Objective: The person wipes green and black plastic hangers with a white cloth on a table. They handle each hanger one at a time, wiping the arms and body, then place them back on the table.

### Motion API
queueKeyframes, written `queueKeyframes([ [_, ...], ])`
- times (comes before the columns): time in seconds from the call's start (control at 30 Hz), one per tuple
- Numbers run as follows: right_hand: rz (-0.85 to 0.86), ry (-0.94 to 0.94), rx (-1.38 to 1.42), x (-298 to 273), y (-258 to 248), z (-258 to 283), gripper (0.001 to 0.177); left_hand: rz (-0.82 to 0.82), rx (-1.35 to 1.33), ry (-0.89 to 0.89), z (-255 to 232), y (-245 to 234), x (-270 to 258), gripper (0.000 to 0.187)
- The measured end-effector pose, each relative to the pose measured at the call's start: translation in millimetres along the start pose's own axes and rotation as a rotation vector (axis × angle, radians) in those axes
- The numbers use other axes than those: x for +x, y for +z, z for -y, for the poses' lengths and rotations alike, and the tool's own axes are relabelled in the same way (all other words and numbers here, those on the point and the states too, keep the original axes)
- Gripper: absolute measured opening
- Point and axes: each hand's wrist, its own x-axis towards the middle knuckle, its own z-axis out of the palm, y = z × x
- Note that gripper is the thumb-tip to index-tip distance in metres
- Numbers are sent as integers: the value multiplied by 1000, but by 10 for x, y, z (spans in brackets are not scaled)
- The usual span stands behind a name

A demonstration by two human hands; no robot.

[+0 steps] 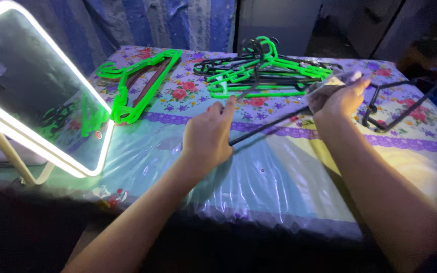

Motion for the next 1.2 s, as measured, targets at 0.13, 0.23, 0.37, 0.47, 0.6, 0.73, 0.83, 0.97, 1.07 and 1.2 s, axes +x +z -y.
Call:
queueKeyframes([
  [0.13,-249,323,77,156,-149,117,72,-21,-20,-106,-66,15,-55,111],
  [0.23,-50,392,-53,125,-52,164,81,-56,-68,-109,-99,-24,-62,116],
  [0.37,274,542,143,-36,110,257,79,-119,-150,-23,-193,-77,-13,119],
  [0.47,424,490,404,-95,185,302,89,-104,-148,-76,-219,-79,42,118],
  [0.6,394,483,226,37,151,230,52,-113,-236,18,-251,-35,124,122],
  [0.73,274,509,102,266,72,84,20,-23,-217,25,-266,-18,165,86],
  [0.83,286,615,-104,321,129,-52,23,-344,-151,67,-236,5,292,69],
  [0.97,444,771,-405,115,530,-296,26,-598,18,189,31,148,652,57],
  [1.07,633,820,-737,-125,1020,-461,28,-439,-154,74,351,389,1058,60],
  [1.2,1036,697,-1289,-540,1441,-642,34,-140,-507,-220,924,837,1395,56],
])
